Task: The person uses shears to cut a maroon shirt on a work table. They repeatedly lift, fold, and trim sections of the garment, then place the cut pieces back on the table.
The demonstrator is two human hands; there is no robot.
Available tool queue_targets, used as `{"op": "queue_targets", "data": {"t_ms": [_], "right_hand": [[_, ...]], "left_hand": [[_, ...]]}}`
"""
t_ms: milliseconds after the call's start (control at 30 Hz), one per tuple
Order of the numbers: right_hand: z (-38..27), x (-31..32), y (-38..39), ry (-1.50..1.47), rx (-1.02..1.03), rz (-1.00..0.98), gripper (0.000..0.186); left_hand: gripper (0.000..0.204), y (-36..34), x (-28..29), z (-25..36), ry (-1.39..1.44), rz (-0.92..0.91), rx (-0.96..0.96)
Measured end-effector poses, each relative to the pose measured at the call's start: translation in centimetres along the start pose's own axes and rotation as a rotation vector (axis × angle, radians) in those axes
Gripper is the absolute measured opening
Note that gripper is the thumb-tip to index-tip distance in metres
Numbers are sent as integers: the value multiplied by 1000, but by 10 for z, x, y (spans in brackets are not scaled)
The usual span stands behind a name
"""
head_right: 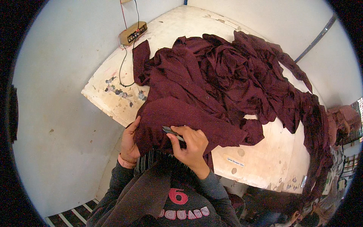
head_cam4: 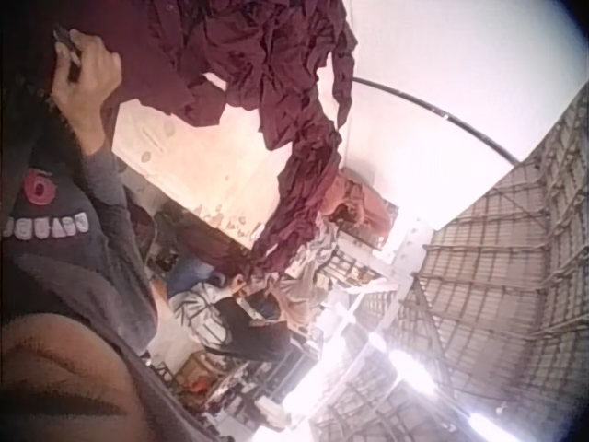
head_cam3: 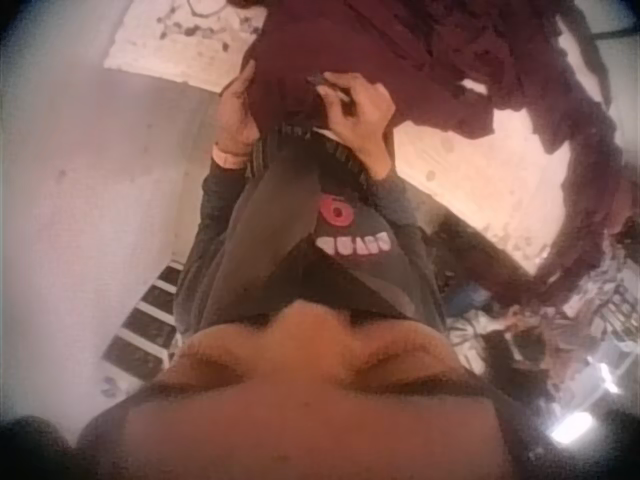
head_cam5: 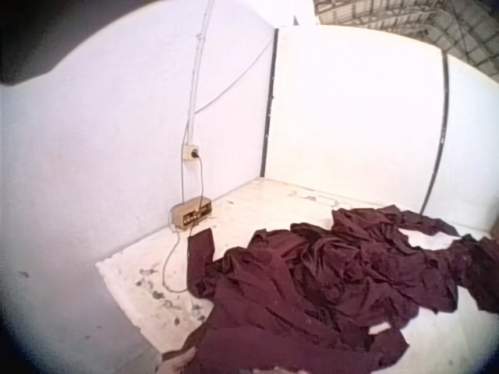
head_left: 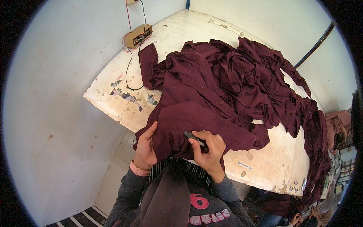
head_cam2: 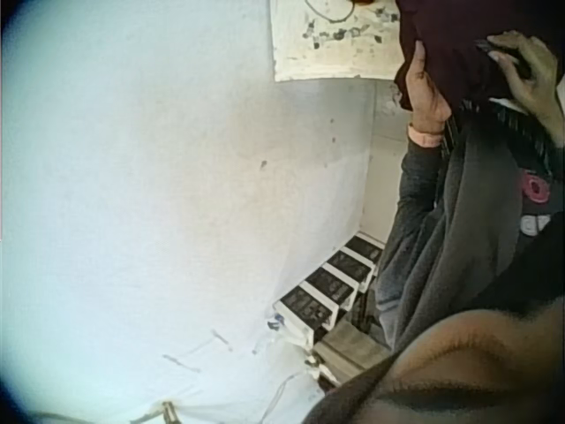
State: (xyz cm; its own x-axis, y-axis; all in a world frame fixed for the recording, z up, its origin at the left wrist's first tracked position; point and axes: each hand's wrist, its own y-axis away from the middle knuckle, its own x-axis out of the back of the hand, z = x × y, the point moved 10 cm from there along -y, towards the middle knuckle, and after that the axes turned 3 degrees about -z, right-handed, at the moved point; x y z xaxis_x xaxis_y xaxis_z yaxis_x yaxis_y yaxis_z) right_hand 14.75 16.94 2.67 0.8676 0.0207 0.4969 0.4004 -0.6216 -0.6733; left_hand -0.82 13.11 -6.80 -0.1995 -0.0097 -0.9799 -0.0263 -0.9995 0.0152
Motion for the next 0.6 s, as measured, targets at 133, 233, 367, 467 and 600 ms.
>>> {"op": "queue_targets", "data": {"t_ms": [133,233,367,467,600], "right_hand": [[-4,0,0,63,35,50,19],[-1,1,5,63,40,81,18],[-1,0,0,20,-15,47,19],[3,-1,6,15,43,93,22],[17,8,3,-109,-144,67,26]], "left_hand": [[44,-1,4,-2,25,48,13],[45,-1,8,-4,74,41,27],[45,-1,11,-4,65,69,28],[43,-1,-2,-1,-47,70,-13],[35,10,-3,22,-539,225,-297]]}}
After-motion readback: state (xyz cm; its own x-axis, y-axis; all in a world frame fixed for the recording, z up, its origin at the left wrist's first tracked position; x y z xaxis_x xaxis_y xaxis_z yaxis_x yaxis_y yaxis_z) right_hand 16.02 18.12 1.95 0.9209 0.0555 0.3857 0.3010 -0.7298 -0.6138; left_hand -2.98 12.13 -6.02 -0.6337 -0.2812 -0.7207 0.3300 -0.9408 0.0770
